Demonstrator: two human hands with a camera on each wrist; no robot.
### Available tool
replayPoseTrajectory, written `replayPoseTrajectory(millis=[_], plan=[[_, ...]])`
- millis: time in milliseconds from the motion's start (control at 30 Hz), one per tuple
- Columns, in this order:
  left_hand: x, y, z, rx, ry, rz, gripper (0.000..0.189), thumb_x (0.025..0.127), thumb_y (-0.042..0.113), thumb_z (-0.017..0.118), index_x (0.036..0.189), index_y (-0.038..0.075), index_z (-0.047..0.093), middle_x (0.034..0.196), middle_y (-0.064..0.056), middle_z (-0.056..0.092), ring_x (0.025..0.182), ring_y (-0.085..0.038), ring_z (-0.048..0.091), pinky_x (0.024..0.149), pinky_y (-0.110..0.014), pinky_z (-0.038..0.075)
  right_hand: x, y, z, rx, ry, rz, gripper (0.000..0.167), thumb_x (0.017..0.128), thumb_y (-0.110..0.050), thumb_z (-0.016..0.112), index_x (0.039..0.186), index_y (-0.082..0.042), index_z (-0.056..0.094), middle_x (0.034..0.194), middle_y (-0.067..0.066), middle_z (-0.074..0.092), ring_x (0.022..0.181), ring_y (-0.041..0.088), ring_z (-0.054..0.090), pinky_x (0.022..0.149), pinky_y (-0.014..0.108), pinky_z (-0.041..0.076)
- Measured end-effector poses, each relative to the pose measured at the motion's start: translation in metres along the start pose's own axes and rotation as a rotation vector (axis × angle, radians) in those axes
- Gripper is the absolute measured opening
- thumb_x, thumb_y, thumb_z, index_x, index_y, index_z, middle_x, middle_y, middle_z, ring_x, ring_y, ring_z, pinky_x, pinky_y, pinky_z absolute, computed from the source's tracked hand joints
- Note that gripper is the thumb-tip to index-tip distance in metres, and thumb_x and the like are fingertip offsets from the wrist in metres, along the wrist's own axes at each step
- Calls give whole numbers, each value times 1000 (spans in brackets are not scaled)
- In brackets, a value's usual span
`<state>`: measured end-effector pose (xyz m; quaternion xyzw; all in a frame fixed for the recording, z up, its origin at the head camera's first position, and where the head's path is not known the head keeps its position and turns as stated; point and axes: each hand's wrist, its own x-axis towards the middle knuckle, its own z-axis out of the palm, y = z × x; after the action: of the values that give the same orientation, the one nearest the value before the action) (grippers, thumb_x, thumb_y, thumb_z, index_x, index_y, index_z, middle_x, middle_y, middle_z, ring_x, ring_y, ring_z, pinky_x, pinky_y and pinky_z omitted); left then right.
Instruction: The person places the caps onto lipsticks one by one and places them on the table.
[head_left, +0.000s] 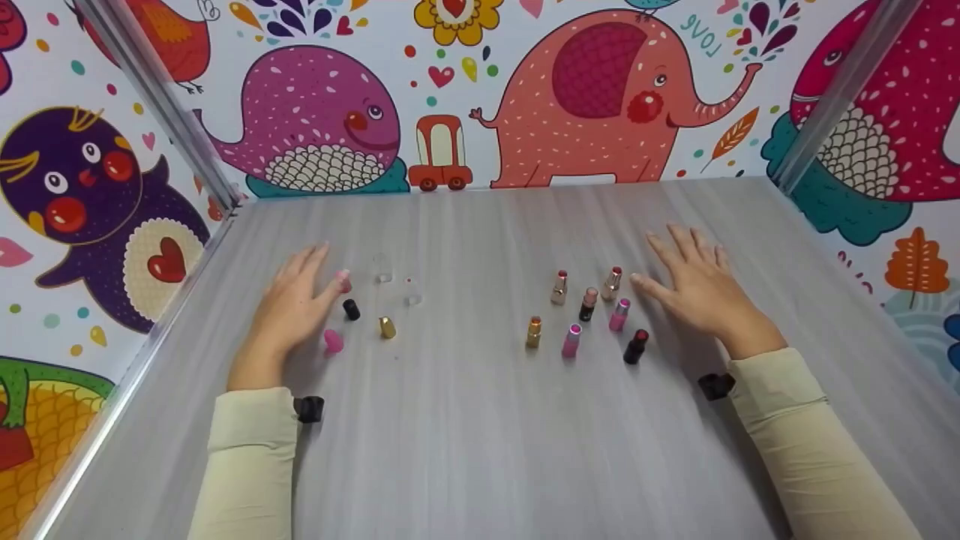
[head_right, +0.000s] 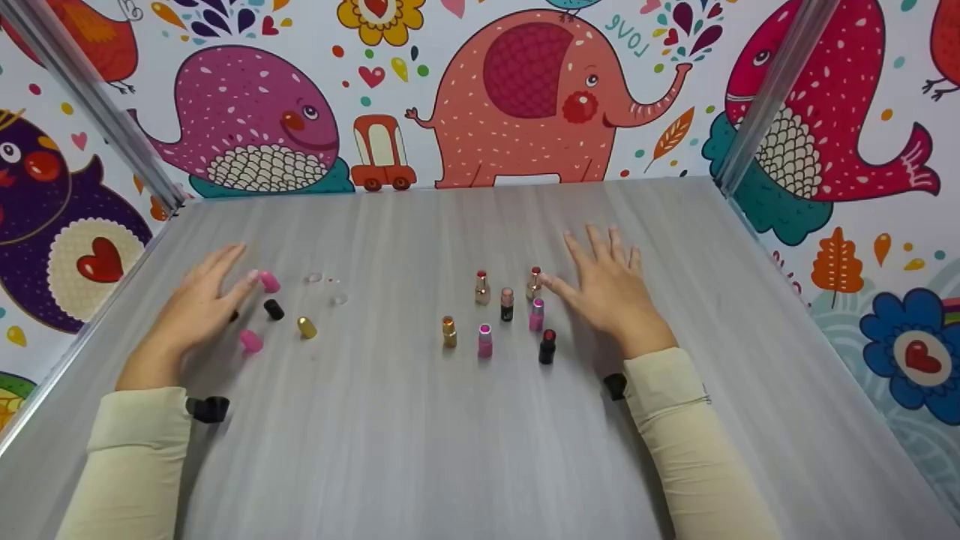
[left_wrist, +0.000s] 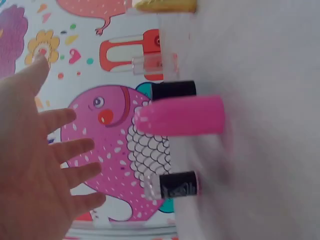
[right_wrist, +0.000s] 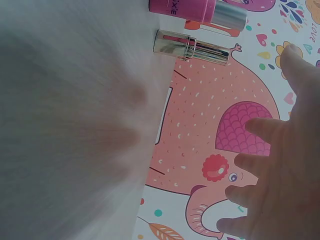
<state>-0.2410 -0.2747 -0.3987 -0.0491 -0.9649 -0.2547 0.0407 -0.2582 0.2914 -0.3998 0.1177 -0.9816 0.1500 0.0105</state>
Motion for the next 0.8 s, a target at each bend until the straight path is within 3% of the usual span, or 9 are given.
replayPoseTrajectory(millis=[200, 333, 500, 567, 633, 700, 800], plan=[[-4, -27, -5, -242, 78, -72, 72, 112, 53, 47, 163, 4, 39, 164, -27, 37, 153, -49, 33, 123, -69, 27, 0, 0, 0, -2, -3, 0, 92, 102, -71, 49, 171, -15, 24, 176, 25, 8, 160, 53, -3, 122, 76, -6], [-9, -43, -2, -345, 148, -118, 63, 113, 44, 51, 157, -2, 47, 157, -26, 48, 147, -44, 43, 122, -59, 36, 0, 0, -1, -3, 0, -6, 91, 103, -70, 48, 170, -14, 25, 175, 26, 9, 160, 54, -2, 123, 76, -5], [-12, -58, 3, -479, 248, -292, 50, 113, 33, 56, 149, -1, 58, 144, -24, 63, 129, -28, 65, 110, -34, 52, 0, -1, -1, 2, 3, -13, 91, 103, -69, 48, 170, -12, 25, 175, 27, 10, 159, 55, 0, 123, 76, -5], [-12, -64, 5, -578, 259, -380, 46, 112, 30, 57, 148, 2, 60, 141, -19, 66, 121, -19, 69, 105, -27, 54, 0, -1, -1, 6, 3, -13, 91, 103, -69, 48, 170, -12, 25, 175, 27, 10, 159, 55, 0, 123, 76, -5], [-12, -72, 7, -692, 253, -423, 45, 111, 28, 60, 147, 2, 61, 137, -13, 70, 114, -11, 70, 103, -24, 55, 0, -1, -1, 9, 5, -13, 90, 104, -69, 48, 170, -12, 25, 175, 27, 10, 159, 55, 0, 123, 76, -5], [-15, -80, 7, -835, 226, -431, 45, 109, 25, 62, 148, 1, 60, 131, -6, 72, 116, -9, 70, 105, -25, 53, 0, 0, -1, 12, 5, -14, 90, 104, -69, 48, 170, -12, 26, 175, 27, 10, 159, 55, 0, 123, 77, -5], [-21, -90, 9, -1046, 174, -387, 42, 105, 19, 70, 142, 0, 63, 119, 3, 77, 111, -6, 72, 102, -23, 54, 0, 0, -2, 14, 1, -12, 90, 104, -69, 48, 170, -12, 25, 175, 27, 10, 159, 55, 0, 123, 77, -5]])
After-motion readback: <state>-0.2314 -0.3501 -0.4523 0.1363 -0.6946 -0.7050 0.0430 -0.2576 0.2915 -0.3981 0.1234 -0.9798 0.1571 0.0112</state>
